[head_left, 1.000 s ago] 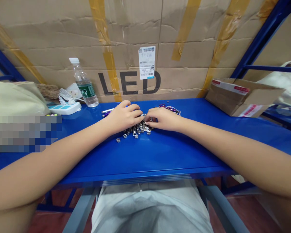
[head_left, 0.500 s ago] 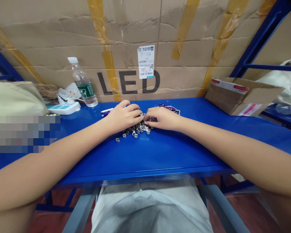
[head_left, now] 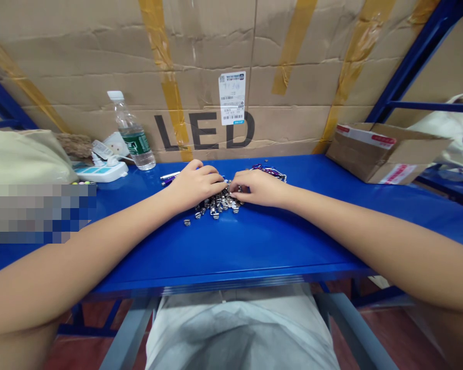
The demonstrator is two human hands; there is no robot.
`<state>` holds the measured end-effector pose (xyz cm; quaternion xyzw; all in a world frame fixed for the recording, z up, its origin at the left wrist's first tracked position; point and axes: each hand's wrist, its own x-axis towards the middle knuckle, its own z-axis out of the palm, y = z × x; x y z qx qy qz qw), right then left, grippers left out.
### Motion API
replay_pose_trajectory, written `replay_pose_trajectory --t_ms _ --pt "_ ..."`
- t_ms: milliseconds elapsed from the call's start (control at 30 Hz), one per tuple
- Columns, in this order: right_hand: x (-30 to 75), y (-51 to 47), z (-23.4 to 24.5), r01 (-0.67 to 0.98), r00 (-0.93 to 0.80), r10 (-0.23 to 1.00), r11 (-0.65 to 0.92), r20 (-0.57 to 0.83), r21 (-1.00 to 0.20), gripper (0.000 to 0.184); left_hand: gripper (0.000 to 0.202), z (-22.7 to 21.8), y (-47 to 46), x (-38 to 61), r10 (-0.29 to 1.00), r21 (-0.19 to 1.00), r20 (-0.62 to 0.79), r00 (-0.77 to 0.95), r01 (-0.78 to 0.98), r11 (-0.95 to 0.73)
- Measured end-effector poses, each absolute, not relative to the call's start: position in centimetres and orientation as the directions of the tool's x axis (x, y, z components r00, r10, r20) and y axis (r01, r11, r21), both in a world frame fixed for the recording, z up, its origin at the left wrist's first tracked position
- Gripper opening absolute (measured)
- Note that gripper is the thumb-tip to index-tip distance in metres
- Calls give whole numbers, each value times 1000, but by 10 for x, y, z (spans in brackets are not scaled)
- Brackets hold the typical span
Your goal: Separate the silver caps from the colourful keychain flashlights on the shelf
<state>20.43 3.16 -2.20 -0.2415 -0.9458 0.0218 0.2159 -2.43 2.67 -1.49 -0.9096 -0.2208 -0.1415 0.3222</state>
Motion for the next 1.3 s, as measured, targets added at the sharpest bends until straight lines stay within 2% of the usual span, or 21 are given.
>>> replay_pose_trajectory --t_ms 1067,1300 --pt "204 27 -19 454 -761 466 879 452 -143 14 25 -19 31 -27 375 -495 426 823 559 -665" --pt "203 28 -18 480 -737 491 864 463 -152 14 28 -20 32 -27 423 -417 427 799 589 -692"
